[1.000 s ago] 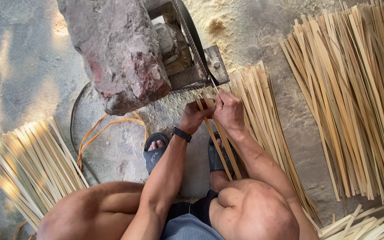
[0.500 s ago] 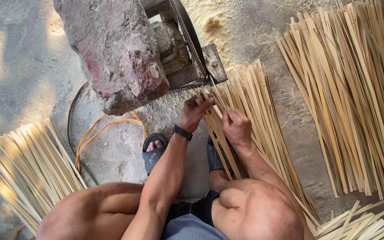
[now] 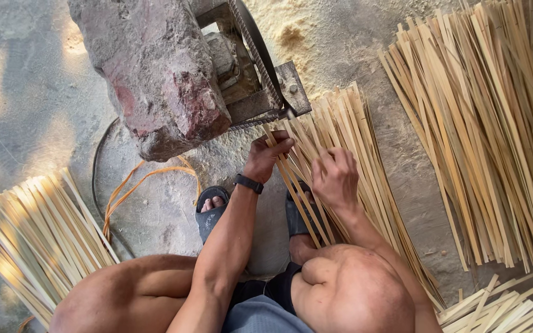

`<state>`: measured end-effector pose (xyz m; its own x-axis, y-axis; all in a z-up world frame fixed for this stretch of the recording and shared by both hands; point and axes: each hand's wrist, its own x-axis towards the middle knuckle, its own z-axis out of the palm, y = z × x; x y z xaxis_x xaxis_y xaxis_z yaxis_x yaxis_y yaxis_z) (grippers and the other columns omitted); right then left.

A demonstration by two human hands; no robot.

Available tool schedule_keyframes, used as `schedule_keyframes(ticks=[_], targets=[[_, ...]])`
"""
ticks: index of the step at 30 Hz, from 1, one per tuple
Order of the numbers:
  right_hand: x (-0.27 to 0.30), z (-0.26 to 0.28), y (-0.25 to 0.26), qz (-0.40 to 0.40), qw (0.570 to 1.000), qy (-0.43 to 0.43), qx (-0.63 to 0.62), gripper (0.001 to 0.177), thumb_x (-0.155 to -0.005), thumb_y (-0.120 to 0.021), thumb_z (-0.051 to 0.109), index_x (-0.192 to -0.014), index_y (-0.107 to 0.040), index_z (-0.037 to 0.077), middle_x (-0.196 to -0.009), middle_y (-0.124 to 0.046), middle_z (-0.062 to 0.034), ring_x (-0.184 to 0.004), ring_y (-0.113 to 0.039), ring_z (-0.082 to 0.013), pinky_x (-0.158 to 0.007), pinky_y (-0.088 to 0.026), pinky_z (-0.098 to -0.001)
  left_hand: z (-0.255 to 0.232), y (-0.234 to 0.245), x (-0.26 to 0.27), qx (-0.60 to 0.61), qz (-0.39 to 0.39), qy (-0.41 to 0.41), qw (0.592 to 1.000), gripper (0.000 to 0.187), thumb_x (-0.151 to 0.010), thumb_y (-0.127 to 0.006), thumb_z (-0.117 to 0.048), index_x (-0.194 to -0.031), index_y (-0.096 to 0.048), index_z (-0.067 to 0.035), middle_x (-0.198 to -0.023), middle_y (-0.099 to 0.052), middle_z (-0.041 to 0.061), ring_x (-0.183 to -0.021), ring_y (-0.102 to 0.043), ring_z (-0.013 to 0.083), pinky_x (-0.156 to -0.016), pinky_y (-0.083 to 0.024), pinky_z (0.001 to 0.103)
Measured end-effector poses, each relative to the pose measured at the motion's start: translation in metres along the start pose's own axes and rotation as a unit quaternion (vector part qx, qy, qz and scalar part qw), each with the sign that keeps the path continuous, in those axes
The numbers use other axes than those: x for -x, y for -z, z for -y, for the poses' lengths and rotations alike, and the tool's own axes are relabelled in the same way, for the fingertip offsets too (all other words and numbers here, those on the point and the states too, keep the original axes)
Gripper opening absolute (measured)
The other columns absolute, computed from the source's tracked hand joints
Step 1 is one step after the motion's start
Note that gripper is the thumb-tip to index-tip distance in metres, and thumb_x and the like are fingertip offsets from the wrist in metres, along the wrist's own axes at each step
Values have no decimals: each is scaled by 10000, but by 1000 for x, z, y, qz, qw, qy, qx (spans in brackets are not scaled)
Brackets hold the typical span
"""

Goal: The person sits on the floor and uses a bandsaw to cut long bamboo strips into shorter pieces. They feed bundles of strips into the saw, collect the cut pieces, and stack them on the floor.

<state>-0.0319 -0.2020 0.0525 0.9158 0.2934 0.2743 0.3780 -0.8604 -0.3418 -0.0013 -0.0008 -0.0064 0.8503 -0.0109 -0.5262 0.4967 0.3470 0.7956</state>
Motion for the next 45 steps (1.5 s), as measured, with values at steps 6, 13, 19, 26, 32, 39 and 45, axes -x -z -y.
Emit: schedule_keyframes(ticks=[6, 13, 19, 26, 32, 39, 45], targets=[[19, -7, -34, 45, 991, -46, -120, 213, -1030, -617, 84, -1133, -734, -62, -797, -721, -185, -527, -658, -194, -366, -529, -289, -16, -10, 9, -90, 48, 7, 995, 402, -886, -729, -207, -1257, -670, -66, -1053, -779, 16, -897, -716, 139, -792, -597, 355], [-34, -9, -77, 32, 993, -18, -112, 200, -1076, -599, 68, -1149, -719, -74, -793, -719, -177, -571, -672, -203, -402, -528, -287, -14, 6, 12, -86, 86, -18, 992, 420, -895, -759, -168, -1268, -671, 1, -974, -741, 108, -838, -727, 181, -734, -641, 320], [-32, -7, -59, 73, 987, -31, -137, 279, -1055, -605, 99, -1248, -694, -81, -775, -716, -169, -565, -664, -224, -432, -551, -315, 5, -1, 4, -9, 23, 10, 1000, 364, -922, -766, -248, -1163, -710, 18, -905, -750, 66, -773, -708, 153, -596, -558, 293], [35, -1, -7, 34, 990, -46, -127, 467, -965, -663, 252, -1308, -653, -65, -986, -698, -231, -827, -696, -289, -605, -615, -351, 12, -14, 3, 79, 44, 37, 995, 340, -943, -779, -258, -1152, -739, 7, -898, -728, 45, -699, -587, 107, -549, -468, 267], [16, -10, -23, 0, 1000, -13, -25, 316, -950, -680, 185, -1235, -707, 50, -1067, -758, -162, -940, -732, -272, -774, -642, -399, -8, -15, 12, 50, 55, 25, 997, 345, -916, -767, -231, -1185, -690, -30, -1050, -789, 68, -773, -670, 110, -609, -520, 258], [20, -10, -40, -9, 994, 0, -113, 346, -1007, -642, 64, -1341, -668, -24, -965, -745, -217, -649, -717, -215, -493, -599, -253, -3, -3, 9, 26, 52, 35, 998, 397, -958, -764, -238, -1243, -695, 30, -955, -769, 122, -777, -680, 153, -634, -534, 287], [-18, -9, -68, 10, 992, -7, -124, 347, -1030, -615, 31, -1365, -651, -56, -811, -726, -168, -566, -669, -199, -414, -558, -271, -16, 20, 15, -299, 287, 60, 908, 476, -905, -764, -242, -1268, -599, 17, -986, -743, 175, -798, -700, 208, -688, -585, 330]])
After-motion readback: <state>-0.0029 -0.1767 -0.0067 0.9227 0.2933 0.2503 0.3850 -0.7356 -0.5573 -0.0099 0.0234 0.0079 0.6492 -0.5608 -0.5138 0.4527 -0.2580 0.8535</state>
